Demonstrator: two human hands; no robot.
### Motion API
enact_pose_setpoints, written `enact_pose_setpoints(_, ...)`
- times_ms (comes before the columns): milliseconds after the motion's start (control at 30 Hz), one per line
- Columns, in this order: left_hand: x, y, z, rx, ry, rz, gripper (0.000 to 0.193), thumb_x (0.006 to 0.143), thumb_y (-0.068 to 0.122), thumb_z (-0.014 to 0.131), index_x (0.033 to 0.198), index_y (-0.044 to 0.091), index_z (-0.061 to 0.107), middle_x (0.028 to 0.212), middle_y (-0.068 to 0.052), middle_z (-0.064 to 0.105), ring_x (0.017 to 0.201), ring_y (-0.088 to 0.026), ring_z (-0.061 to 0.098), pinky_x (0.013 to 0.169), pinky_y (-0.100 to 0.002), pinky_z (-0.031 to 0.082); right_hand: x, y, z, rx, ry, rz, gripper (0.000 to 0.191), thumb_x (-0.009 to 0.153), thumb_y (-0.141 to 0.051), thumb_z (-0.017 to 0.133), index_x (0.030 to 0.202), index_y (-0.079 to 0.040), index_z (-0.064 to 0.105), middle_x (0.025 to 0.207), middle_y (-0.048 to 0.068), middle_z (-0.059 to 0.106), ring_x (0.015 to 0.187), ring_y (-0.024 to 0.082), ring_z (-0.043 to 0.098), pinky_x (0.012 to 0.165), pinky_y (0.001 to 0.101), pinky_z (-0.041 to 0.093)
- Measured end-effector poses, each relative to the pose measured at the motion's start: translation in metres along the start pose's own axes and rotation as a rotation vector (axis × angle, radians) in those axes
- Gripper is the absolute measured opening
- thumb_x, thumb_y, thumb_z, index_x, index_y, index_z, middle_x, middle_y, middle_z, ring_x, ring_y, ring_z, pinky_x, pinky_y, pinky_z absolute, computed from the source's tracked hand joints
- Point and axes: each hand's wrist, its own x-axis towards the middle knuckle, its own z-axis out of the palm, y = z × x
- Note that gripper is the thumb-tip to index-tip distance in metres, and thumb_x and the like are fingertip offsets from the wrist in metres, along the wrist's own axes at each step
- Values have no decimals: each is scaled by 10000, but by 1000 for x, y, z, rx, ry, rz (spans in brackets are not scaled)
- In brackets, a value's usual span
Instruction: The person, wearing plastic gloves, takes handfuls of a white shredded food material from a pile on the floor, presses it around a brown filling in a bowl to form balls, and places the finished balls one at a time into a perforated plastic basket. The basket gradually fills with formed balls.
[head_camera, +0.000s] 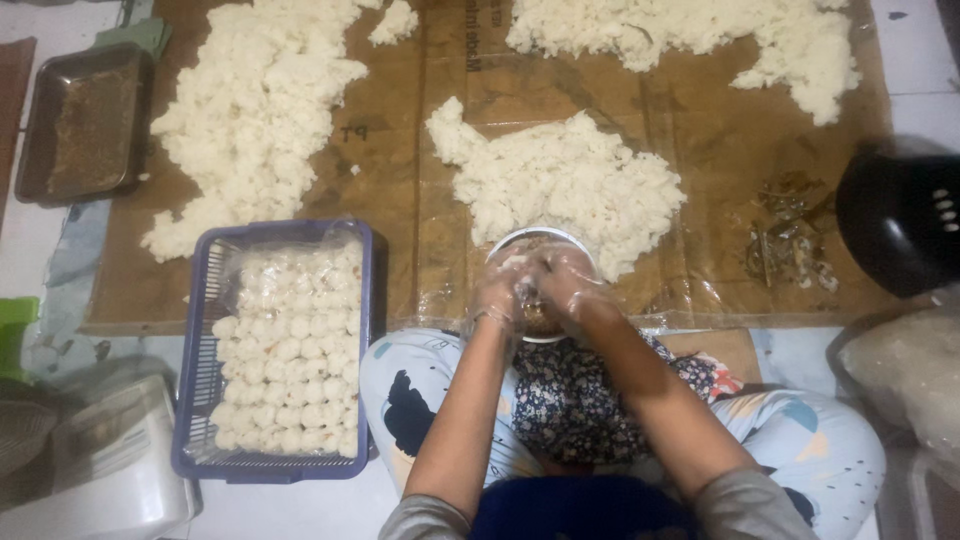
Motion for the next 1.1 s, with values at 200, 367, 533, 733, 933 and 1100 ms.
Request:
enact_pose_setpoints(200,20,-9,-12,-305,-49,16,270,956,158,573,1141,-14,668,1073,-188,715,892,-274,710,710,-355,589,-3,3,-13,-130,1,31,370,999,-88,460,1247,-163,724,1263,141,658,1081,250,649,960,378,542)
enact_pose_setpoints(367,35,-28,-9,-269,158,-103,220,966,144,593,1170,69,630,1002,-118,704,870,-251,703,678,-357,560,10,43,10,442,46,-64,305,994,-81,511,1202,-97,734,1241,139,702,1031,216,675,937,343,561)
enact_pose_setpoints(533,51,-39,-11,-194,-68,-32,226,976,180,609,1143,26,611,966,-168,714,783,-274,657,582,-363,468,26,70,24,117,81,-593,251,999,-127,555,1161,-71,738,1191,152,736,1033,227,703,956,353,577)
enact_pose_setpoints(733,35,-23,4,84,39,-91,623,1001,612,527,1030,8,678,924,-115,673,795,-218,651,701,-353,567,30,66,37,-176,67,-614,261,1034,-192,534,1180,-65,709,1161,140,732,1016,223,698,926,350,578)
enact_pose_setpoints(933,-16,13,22,612,77,-112,649,991,658,394,1168,96,665,1037,-89,700,931,-190,666,804,-332,544,56,75,31,-412,-49,-227,290,1068,-256,512,1198,-59,680,1131,127,727,998,220,694,896,347,579)
enact_pose_setpoints(1100,-22,10,30,266,-53,-118,575,1051,547,400,1201,56,658,1002,-78,704,862,-173,664,733,-294,541,69,80,33,1,125,-121,325,1097,-310,494,1214,-53,655,1106,117,723,984,217,690,871,344,580)
